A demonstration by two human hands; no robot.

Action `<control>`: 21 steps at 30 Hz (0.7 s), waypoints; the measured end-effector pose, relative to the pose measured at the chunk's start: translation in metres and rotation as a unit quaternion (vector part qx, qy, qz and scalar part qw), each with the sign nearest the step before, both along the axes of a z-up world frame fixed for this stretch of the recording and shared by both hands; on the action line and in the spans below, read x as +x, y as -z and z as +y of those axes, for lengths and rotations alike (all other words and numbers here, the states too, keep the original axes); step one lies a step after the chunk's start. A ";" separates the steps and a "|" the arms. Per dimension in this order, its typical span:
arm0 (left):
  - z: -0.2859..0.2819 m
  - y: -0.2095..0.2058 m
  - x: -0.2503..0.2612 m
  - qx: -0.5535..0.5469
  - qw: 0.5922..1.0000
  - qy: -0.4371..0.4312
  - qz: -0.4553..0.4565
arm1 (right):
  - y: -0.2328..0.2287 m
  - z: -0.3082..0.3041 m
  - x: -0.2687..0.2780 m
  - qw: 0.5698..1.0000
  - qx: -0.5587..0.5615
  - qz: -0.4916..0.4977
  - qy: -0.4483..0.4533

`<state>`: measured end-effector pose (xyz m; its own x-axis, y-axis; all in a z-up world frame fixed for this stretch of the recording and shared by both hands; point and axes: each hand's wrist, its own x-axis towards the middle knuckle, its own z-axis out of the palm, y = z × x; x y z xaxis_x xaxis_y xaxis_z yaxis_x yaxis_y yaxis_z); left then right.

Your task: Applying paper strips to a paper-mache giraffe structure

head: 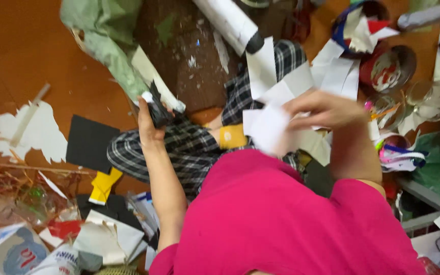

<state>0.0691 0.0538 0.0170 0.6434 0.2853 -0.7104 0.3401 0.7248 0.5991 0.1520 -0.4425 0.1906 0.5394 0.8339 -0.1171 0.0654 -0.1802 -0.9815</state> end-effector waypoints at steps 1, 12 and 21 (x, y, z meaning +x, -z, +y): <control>0.000 0.003 0.001 0.000 1.000 -0.007 0.004 | 0.006 -0.034 0.013 0.996 -0.016 0.042 0.078; -0.006 -0.002 -0.005 -0.003 0.998 0.034 -0.055 | 0.105 0.121 0.258 0.860 -0.310 -0.242 0.325; -0.007 0.008 -0.006 -0.028 0.999 0.015 -0.035 | 0.222 0.154 0.279 0.910 -0.322 -0.092 0.245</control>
